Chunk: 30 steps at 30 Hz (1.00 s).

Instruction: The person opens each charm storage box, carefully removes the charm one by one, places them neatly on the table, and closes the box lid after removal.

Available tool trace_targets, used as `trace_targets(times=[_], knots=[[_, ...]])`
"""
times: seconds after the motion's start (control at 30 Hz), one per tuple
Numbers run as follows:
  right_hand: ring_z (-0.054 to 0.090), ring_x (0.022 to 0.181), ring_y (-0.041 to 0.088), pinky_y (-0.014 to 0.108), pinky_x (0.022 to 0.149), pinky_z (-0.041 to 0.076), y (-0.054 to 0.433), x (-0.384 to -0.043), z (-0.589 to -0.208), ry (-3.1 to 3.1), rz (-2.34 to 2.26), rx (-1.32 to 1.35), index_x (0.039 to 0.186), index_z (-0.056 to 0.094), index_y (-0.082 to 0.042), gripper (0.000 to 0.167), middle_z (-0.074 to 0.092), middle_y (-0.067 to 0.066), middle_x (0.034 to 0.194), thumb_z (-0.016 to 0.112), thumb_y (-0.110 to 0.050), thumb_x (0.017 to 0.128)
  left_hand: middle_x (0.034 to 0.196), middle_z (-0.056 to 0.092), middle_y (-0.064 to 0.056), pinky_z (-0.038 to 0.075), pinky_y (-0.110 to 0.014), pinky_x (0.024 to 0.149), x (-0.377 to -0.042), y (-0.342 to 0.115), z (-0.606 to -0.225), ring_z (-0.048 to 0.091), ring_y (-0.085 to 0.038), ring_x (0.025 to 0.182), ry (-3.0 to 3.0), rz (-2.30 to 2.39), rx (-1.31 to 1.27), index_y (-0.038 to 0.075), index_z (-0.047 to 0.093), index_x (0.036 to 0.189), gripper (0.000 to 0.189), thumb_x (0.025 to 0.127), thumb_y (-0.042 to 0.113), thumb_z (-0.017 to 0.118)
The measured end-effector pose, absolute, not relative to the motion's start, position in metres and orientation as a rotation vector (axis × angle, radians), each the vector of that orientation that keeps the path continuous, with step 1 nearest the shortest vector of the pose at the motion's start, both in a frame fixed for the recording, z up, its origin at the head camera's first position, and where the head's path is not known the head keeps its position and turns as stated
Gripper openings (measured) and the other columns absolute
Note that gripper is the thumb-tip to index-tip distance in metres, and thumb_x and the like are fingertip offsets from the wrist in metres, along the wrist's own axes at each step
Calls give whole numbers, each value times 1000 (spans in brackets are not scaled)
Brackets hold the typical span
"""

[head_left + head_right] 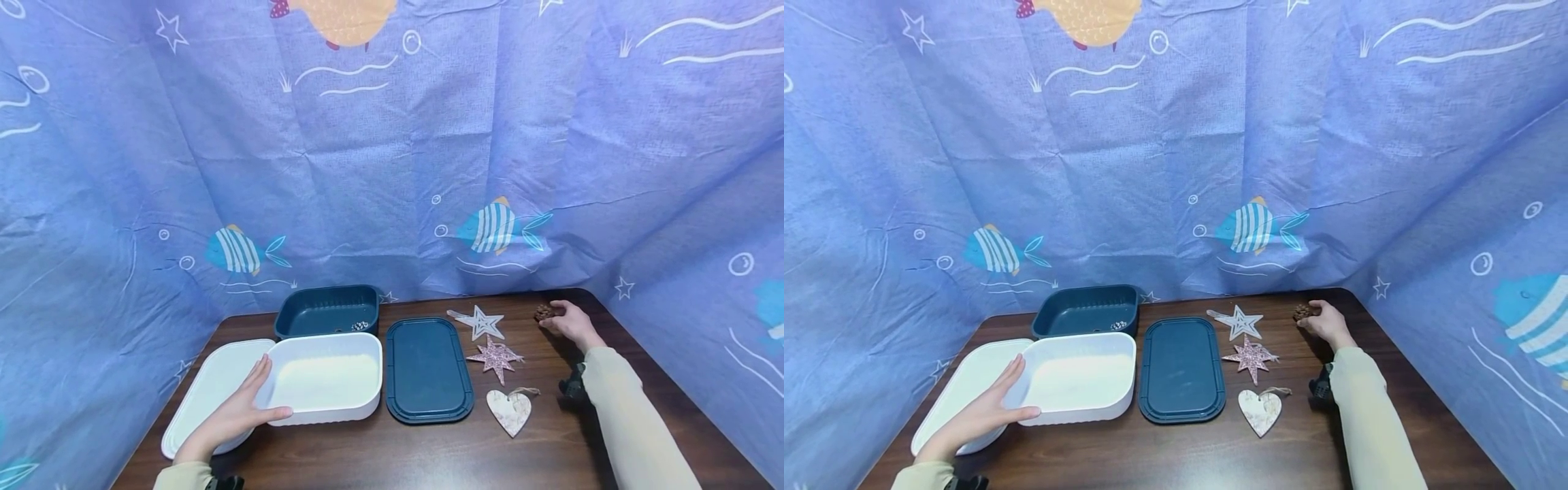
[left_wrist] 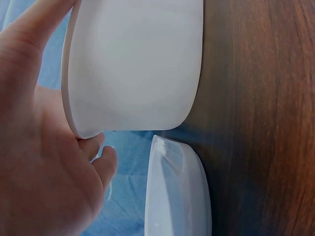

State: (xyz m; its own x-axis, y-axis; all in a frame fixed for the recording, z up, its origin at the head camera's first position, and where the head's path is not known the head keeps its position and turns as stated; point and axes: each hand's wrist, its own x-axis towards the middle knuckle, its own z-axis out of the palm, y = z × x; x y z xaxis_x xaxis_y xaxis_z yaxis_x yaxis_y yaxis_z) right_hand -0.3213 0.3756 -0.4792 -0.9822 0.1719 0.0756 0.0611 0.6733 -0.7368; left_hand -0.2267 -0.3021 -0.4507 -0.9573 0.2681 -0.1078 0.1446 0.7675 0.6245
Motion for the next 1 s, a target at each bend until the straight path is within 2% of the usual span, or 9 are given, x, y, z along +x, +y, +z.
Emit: trace_targets(times=[0.13,0.3,0.57,0.73,1.0], knots=[[53,116,52,53,96,45,376,-320,-474,-2746,1201,-167,141,38,17,72,52,42,128,73,-13,87,165,-6,-26,9,-70,114,-225,-303,-450,-5,-48,150,2768,962,321,-6,6,158,117,85,49,78],[53,116,51,52,94,46,375,-324,-465,-2740,1205,-184,144,37,16,71,47,42,133,71,-16,89,166,-6,-26,9,-71,114,-224,-303,-449,-5,-48,150,2762,972,323,-5,5,159,116,85,50,77],[46,124,54,62,101,41,364,-338,-443,-2770,1200,-167,149,31,13,73,42,41,140,66,-21,94,166,-6,-25,9,-70,115,-225,-303,-450,-5,-48,150,2764,985,329,-5,6,159,116,85,49,78],[47,124,52,60,102,42,346,-348,-428,-2762,1214,-144,150,32,11,74,44,40,139,67,-22,94,166,-7,-24,8,-69,115,-225,-303,-452,-5,-47,151,2753,1006,319,-4,5,159,118,84,50,78],[50,126,50,56,104,42,298,-369,-405,-2778,1106,22,144,42,13,64,50,37,138,68,-18,95,166,-8,-24,7,-68,116,-226,-303,-453,-6,-46,151,2752,1022,309,-4,3,159,119,84,50,79]])
